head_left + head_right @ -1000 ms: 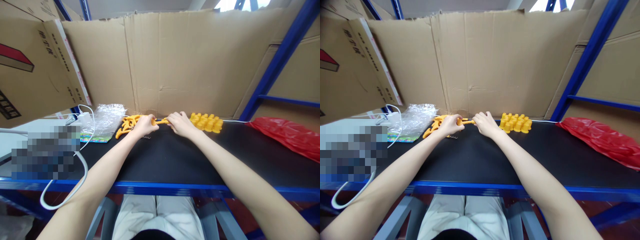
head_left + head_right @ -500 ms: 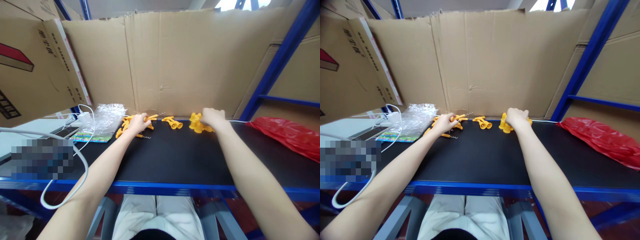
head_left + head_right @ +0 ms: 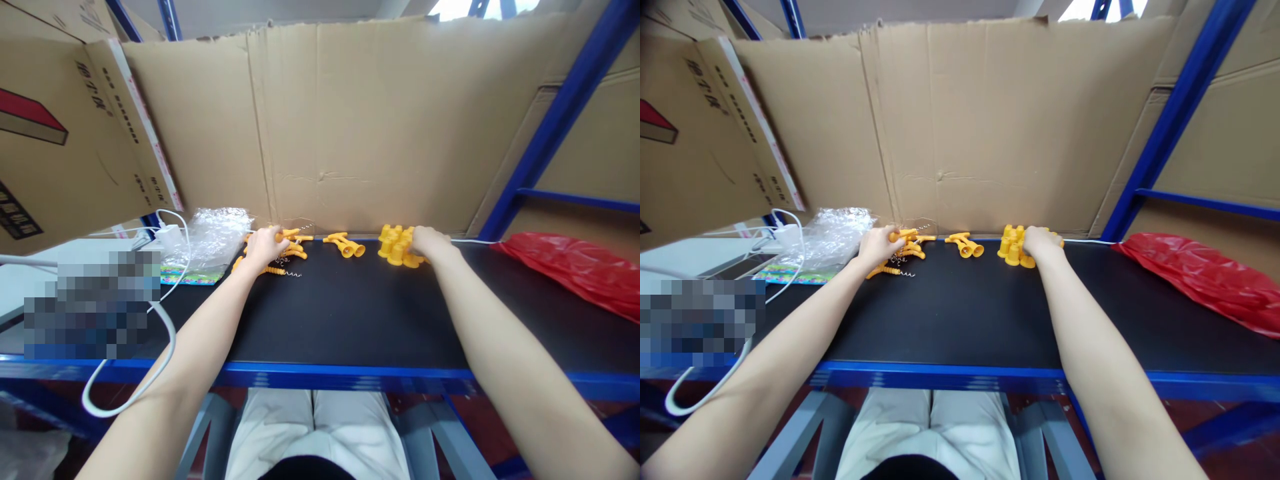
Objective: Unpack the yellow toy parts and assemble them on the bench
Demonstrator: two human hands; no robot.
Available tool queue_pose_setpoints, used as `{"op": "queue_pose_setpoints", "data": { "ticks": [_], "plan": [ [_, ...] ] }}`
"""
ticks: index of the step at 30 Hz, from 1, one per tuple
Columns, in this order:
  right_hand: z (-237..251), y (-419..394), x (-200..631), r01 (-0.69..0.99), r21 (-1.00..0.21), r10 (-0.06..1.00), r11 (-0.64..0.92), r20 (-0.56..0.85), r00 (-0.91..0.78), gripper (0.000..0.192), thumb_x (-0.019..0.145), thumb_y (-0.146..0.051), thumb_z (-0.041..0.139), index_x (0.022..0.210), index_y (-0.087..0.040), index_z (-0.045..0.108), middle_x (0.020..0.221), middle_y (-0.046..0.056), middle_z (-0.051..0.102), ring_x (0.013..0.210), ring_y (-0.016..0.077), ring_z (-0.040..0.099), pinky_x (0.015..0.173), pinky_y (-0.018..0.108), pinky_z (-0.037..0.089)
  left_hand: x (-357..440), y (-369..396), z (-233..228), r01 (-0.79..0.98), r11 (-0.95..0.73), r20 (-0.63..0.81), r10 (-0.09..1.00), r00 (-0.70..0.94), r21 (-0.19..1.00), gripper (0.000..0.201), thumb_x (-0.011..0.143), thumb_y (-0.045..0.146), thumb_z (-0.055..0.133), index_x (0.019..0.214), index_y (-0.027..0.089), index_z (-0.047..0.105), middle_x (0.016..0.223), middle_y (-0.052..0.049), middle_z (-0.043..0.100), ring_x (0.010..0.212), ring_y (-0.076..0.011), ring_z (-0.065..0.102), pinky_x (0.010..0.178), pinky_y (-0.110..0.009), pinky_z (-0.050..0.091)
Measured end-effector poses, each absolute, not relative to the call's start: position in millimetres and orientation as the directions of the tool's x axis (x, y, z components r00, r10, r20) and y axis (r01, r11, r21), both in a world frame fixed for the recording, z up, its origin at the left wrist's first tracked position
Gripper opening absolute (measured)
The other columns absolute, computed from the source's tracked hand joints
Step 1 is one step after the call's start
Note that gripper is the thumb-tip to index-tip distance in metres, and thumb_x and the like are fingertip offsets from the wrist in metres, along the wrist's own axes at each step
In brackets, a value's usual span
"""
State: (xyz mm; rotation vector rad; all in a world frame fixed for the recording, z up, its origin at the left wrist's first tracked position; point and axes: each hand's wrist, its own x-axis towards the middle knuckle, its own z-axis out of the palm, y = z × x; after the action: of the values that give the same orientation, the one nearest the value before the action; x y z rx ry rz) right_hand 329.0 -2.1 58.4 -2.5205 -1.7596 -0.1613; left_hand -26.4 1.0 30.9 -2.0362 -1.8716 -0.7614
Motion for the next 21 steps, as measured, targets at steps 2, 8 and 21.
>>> {"op": "queue_pose_setpoints", "data": {
  "ticks": [2, 8, 21],
  "plan": [
    [58.9, -3.0, 328.8, 0.939, 0.002, 0.928, -0.344, 0.153, 0.339, 0.037, 0.071, -0.018, 0.059, 0.108, -0.013, 0.063, 0.108, 0.019, 0.064, 0.095, 0.0284, 0.061, 0.072, 0.037, 0.042, -28.9, 2.1, 30.0, 0.98, -0.136, 0.55, 0.834, 0.035, 0.143, 0.033, 0.077, 0.04, 0.052, 0.1, 0.021, 0.065, 0.086, -0.009, 0.069, 0.082, -0.0233, 0.062, 0.071, -0.031, 0.044],
    [68.4, -10.5, 314.3, 0.944, -0.009, 0.907, -0.331, 0.274, 0.32, 0.024, 0.079, -0.021, 0.049, 0.096, -0.012, 0.065, 0.103, 0.019, 0.064, 0.092, 0.0281, 0.06, 0.077, 0.04, 0.035, -36.4, 5.4, 25.3, 0.981, -0.174, 0.589, 0.803, 0.092, 0.085, 0.033, 0.081, 0.036, 0.048, 0.109, 0.023, 0.06, 0.097, -0.009, 0.066, 0.085, -0.0221, 0.061, 0.072, -0.03, 0.044],
    [14.3, 0.4, 259.4, 0.896, 0.072, 0.824, 0.438, 0.367, -0.432, 0.041, 0.089, -0.034, 0.044, 0.128, -0.02, 0.048, 0.127, 0.012, 0.055, 0.114, 0.0257, 0.049, 0.088, 0.041, 0.035, -45.0, 12.8, 17.6, 0.962, -0.273, 0.591, 0.771, 0.237, -0.029, 0.038, 0.089, 0.018, 0.032, 0.122, 0.019, 0.051, 0.105, -0.011, 0.055, 0.098, -0.0224, 0.052, 0.085, -0.034, 0.042]
  ]
}}
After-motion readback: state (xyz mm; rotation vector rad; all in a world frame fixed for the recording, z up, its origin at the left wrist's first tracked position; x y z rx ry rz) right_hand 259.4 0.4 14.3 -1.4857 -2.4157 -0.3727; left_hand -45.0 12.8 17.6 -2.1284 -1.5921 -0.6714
